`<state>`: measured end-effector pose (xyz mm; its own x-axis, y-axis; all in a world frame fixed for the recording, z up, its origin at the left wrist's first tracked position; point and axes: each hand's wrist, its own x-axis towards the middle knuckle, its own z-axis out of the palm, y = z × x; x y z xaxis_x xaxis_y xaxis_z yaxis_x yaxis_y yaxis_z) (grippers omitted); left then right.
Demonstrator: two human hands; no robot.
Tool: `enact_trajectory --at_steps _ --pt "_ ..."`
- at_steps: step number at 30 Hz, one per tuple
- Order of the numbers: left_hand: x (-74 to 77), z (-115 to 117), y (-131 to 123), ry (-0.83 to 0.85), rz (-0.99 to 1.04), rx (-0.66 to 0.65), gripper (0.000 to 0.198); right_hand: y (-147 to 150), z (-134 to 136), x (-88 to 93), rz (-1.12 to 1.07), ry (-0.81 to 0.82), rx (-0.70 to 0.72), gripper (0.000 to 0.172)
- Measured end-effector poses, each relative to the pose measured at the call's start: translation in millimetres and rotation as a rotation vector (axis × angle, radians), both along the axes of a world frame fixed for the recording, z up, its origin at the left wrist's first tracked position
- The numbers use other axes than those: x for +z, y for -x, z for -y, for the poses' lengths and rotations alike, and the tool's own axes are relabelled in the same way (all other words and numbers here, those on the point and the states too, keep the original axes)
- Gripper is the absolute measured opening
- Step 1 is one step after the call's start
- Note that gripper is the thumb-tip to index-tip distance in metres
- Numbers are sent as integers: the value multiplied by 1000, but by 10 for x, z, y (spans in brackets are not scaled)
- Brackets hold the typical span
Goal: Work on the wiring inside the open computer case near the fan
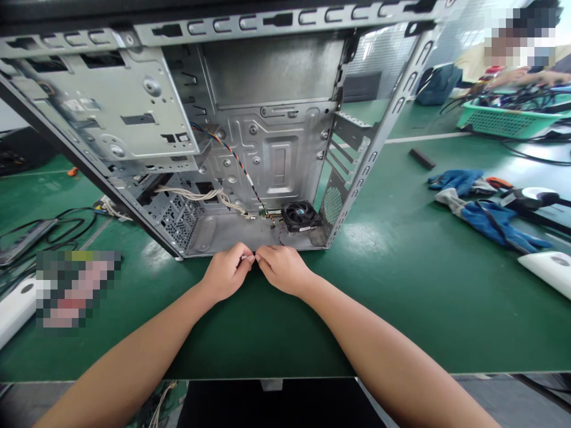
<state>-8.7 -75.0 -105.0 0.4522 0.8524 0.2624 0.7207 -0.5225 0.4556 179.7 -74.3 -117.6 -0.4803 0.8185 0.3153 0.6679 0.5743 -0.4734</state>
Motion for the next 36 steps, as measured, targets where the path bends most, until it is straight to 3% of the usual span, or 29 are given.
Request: enact_trajectory --at_steps 5,16,36 --pt "10 8 -1 54 25 10 9 8 4 9 6 0 4 18" --pt "-50 -18 12 -61 15 -17 11 8 4 10 9 2 -7 19" --pt "-53 -27 16 -124 23 -38 13 12 1 -7 19 -1 -7 19"
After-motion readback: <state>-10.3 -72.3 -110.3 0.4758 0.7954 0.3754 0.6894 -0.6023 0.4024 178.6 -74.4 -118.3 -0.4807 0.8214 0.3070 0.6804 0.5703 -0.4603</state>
